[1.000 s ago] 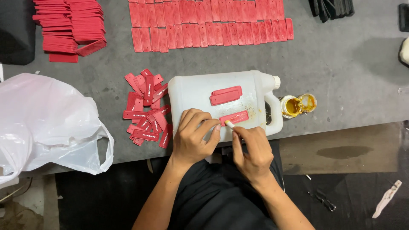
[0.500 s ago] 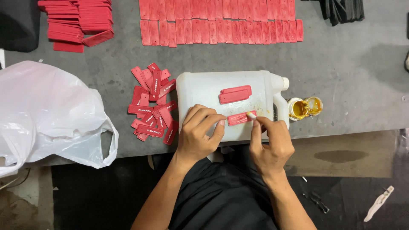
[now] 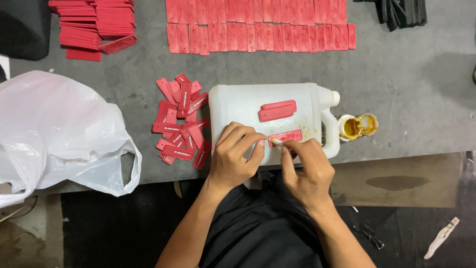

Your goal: Applying glue to small red leather strips using a manual applicator on a workshop table

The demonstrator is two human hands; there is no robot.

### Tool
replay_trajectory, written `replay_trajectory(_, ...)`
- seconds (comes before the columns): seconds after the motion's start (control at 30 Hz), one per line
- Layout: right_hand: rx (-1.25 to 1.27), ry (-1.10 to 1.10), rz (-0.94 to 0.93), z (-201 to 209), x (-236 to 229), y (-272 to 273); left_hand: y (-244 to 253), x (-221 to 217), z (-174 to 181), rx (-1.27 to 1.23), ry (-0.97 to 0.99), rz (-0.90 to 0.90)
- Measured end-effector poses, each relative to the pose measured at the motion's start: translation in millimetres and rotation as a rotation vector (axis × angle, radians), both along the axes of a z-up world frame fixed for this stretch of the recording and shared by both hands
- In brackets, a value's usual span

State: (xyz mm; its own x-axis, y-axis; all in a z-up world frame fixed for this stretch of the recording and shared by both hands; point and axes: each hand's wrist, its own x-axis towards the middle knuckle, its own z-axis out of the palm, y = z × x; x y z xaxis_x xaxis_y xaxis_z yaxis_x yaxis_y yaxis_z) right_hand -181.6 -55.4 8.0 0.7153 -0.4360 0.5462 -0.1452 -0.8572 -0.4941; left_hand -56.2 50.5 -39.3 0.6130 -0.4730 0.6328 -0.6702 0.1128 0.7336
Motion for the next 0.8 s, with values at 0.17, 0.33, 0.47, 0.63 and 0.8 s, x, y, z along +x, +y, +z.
replay_trajectory(0.17,0.008,-0.012,-0.016,-1,2,-8,1,1,2,-0.017,0.043,-0.011)
replay_trajectory(0.33,-0.009,-0.007,0.042,0,1,-11,2,1,2,-0.011,0.044,-0.009)
replay_trajectory(0.47,0.025,-0.019,0.081,1,3,-11,1,0,4,-0.013,0.064,-0.017)
replay_trajectory(0.63,-0.021,-0.008,0.074,2,2,-14,2,1,1,-0.009,0.058,-0.014)
replay_trajectory(0.8,0.021,-0.001,0.154,-1,-2,-16,2,0,2,-0.004,0.058,-0.019)
